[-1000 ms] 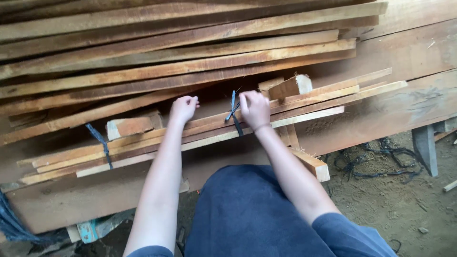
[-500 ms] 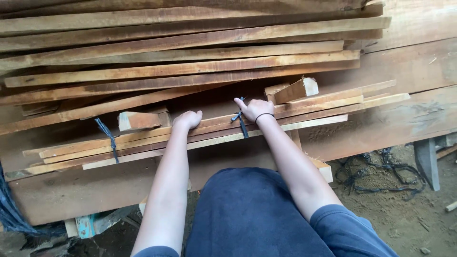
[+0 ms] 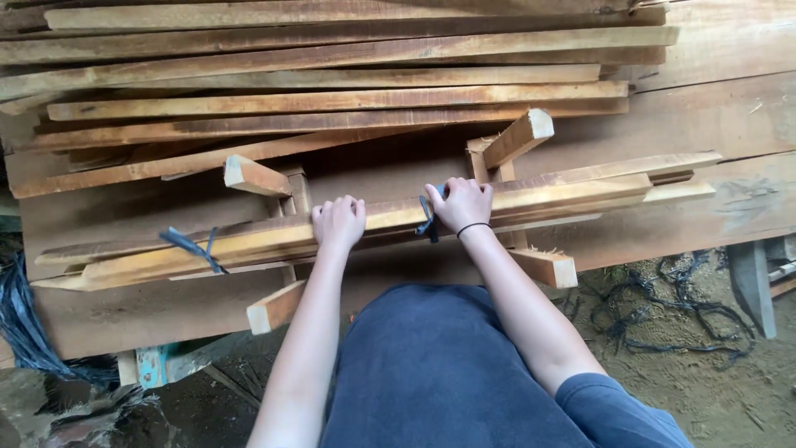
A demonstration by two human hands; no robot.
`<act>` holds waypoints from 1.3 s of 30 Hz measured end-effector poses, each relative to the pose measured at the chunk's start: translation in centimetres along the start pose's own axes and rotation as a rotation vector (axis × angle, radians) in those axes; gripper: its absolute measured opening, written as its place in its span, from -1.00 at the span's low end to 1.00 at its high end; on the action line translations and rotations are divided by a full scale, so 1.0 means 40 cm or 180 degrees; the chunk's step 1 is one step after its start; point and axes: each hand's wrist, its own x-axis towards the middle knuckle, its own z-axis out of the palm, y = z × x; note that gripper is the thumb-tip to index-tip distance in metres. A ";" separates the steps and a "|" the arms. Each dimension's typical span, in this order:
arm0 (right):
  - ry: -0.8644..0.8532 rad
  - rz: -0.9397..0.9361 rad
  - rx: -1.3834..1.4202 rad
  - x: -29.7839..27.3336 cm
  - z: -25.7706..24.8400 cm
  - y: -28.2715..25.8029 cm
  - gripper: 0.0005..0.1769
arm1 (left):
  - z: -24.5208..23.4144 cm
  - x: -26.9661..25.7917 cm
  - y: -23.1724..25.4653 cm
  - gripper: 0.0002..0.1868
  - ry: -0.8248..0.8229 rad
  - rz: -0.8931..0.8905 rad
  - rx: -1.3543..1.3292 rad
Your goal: Organizing small wood planks into neat stacks and securing them with ties.
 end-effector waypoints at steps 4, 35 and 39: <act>0.0188 -0.0093 0.0013 -0.015 0.068 0.055 -0.39 | 0.056 -0.114 -0.016 -0.59 0.0695 0.0424 -0.0075; 0.0777 -0.0815 -0.0085 -0.045 0.131 0.112 -0.48 | 0.037 -0.124 0.003 -0.53 0.1354 0.0195 -0.0048; 0.1050 -0.0946 -0.0063 -0.048 0.132 0.109 -0.54 | 0.051 -0.125 0.010 -0.58 0.1596 0.0238 -0.0120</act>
